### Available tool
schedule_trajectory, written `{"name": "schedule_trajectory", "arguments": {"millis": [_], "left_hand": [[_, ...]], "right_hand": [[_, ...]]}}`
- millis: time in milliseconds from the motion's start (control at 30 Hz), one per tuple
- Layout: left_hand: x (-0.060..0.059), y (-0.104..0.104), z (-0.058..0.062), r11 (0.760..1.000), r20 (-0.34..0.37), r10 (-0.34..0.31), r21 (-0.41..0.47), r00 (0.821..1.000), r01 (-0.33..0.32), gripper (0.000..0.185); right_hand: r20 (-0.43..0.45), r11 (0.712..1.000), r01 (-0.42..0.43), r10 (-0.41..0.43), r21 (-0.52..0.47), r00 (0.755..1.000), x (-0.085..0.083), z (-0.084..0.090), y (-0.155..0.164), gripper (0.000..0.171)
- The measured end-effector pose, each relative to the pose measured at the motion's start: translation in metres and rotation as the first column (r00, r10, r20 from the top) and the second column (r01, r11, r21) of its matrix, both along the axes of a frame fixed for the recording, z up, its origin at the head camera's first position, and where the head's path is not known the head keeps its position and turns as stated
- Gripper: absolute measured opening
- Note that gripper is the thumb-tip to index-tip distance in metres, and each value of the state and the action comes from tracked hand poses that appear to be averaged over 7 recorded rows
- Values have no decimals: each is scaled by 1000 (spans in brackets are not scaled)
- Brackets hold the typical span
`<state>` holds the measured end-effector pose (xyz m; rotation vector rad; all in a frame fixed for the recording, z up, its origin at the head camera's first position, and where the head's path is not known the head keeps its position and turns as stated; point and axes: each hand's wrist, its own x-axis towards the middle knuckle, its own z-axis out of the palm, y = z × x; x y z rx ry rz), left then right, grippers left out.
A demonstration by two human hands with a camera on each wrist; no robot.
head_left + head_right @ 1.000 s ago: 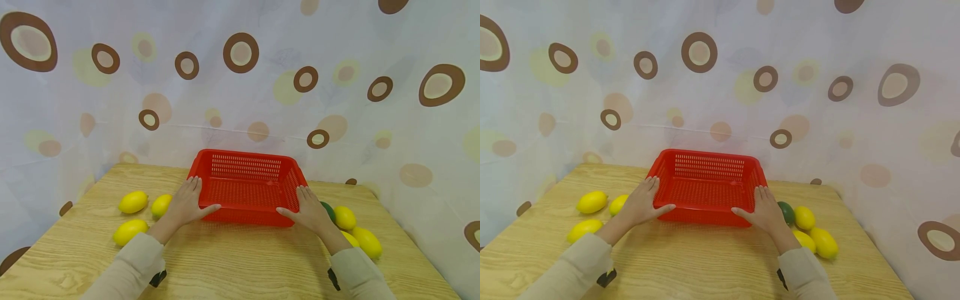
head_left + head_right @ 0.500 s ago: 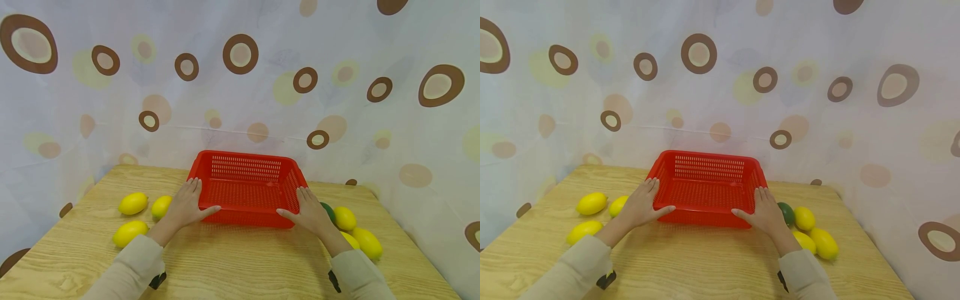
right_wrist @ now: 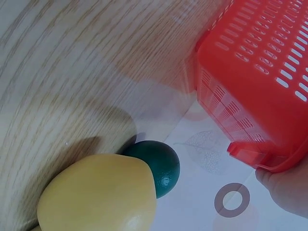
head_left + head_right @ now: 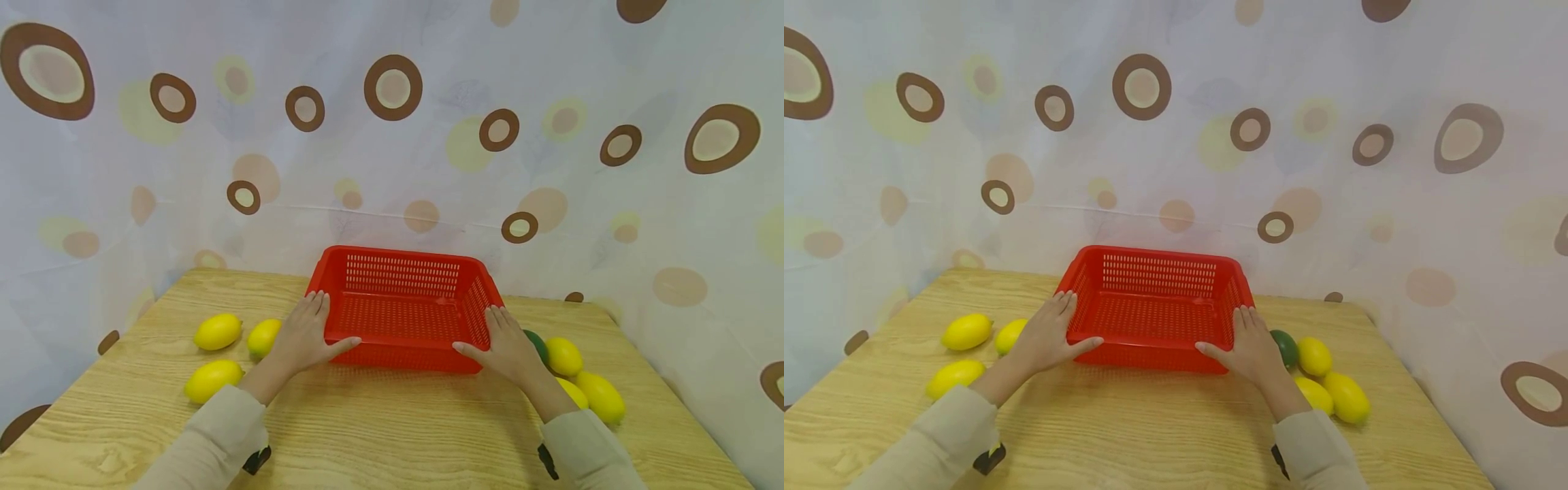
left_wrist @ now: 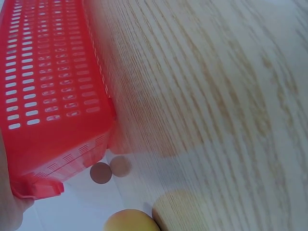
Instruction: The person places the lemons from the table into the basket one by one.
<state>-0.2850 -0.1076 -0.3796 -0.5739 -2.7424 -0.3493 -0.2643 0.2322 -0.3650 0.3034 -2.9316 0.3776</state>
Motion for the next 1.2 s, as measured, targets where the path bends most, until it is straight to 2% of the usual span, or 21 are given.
{"name": "schedule_trajectory", "arguments": {"millis": [500, 767, 1000, 1200], "left_hand": [[1, 1, -1, 1000, 6, 1, 7, 1000, -1, 94], [5, 0, -1, 1000, 0, -1, -5, 1000, 1, 93], [8, 1, 0, 1000, 21, 3, 2, 1000, -3, 94], [9, 0, -2, 1000, -1, -2, -1, 1000, 2, 93]], "right_hand": [[-10, 1000, -4, 4, 3, 1000, 3, 0, 1, 97], [-4, 1000, 0, 0, 3, 1000, 6, -1, 0, 98], [-19, 1000, 2, -2, 10, 1000, 8, -3, 1, 97], [-24, 1000, 7, -6, 13, 1000, 11, -3, 0, 97]]}}
